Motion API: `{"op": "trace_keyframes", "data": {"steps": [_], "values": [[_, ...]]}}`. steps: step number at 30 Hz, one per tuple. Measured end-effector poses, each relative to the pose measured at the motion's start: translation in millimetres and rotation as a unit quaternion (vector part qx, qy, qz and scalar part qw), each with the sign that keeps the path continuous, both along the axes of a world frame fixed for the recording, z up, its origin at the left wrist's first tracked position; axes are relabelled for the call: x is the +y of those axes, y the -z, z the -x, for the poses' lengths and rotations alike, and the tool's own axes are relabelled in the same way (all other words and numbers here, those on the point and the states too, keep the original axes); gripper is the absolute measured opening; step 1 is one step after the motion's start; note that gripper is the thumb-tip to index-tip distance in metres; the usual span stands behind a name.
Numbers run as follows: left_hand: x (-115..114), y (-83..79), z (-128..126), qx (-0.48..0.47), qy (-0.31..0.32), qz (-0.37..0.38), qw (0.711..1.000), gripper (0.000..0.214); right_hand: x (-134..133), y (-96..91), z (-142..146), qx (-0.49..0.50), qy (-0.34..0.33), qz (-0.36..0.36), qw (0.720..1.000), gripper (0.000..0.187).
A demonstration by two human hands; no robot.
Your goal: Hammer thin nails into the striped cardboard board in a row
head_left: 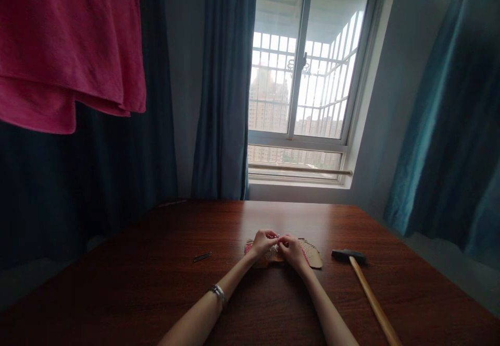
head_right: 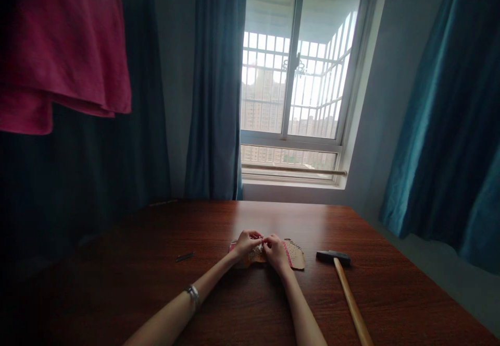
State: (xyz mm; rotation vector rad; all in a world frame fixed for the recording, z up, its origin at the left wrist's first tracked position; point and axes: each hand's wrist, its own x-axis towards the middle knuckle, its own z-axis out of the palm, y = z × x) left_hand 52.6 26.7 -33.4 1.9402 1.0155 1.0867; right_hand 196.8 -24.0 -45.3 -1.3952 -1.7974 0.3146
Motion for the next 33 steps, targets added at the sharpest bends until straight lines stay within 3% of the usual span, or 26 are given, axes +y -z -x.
{"op": "trace_keyframes", "data": {"steps": [11,17,21,27,30,33], "values": [[0,3.2,1,0.002,0.000,0.029,1.000,0.027,-6,-8.8,0,0.013,0.030,-0.004,0.999,0.023],[-2,2.7,0,0.003,0.003,0.038,0.999,0.025,-14,-31.2,-16,0.000,0.083,-0.023,0.996,0.022],[-1,5.6,1,-0.007,0.017,0.037,0.999,0.024,-28,-50.7,-39,-0.040,0.162,-0.032,0.985,0.017],[-1,7.0,1,-0.010,0.019,0.046,0.999,0.023,-79,-60.4,-85,-0.089,0.374,-0.005,0.923,0.036],[-3,6.0,1,-0.010,0.015,0.043,0.999,0.021,-117,-51.1,-104,-0.104,0.443,0.011,0.890,0.039],[-4,5.1,2,-0.008,0.010,0.045,0.999,0.022,-153,-32.9,-120,-0.120,0.471,0.034,0.873,0.042]]}}
